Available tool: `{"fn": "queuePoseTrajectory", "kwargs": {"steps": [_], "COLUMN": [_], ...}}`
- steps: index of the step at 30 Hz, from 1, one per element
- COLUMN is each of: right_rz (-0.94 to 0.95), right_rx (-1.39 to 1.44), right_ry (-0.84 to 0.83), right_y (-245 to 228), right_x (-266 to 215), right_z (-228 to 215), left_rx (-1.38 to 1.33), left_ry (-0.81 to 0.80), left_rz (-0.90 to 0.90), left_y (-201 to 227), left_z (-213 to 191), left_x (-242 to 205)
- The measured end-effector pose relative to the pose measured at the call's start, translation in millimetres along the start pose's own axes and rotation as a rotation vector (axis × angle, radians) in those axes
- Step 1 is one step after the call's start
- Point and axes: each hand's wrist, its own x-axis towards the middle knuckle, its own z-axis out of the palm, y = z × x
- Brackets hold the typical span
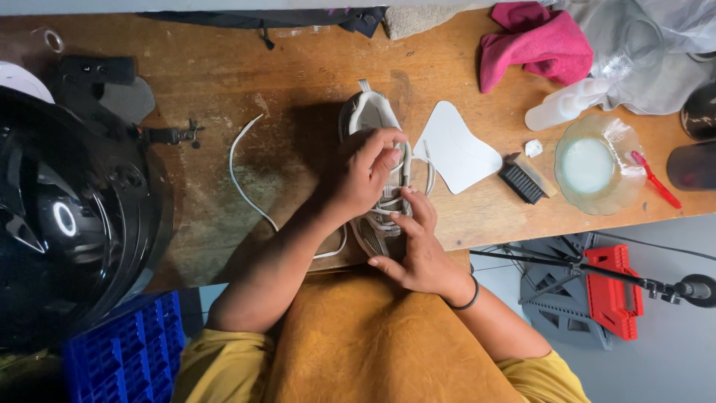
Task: The person threads a white shoelace through the eyelets of a single white sneaker on a wooden workbench. They pull the lace through each eyelet in sequence, adjusting tension and positioning the shoe as needed. The video ends before the laces are tied.
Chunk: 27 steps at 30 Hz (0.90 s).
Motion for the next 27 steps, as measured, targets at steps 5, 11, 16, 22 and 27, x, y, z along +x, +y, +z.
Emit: {"fn": "queuePoseTrajectory", "kwargs": {"steps": [5, 11, 16, 22, 27], "right_rz": [0.132, 0.166, 0.162, 0.207, 0.233], "right_rx": [0.201, 0.215, 0.210, 0.154, 0.147], "right_ry": [0.024, 0.028, 0.042, 0.047, 0.040], "right_y": [3, 12, 12, 5, 0], "right_x": [-3, -7, -2, 1, 3], "right_z": [-8, -13, -6, -9, -10], "left_rx": [0.316, 0.174, 0.415, 0.569, 0.615], "left_ry": [0.176, -0.423, -0.239, -0.056, -0.292], "left_rz": [0.065, -0.690, -0.457, -0.378, -0.549], "left_y": [32, 29, 24, -1, 16], "left_z": [-36, -52, -41, -60, -84], "left_x": [-23, -93, -103, -117, -97]}}
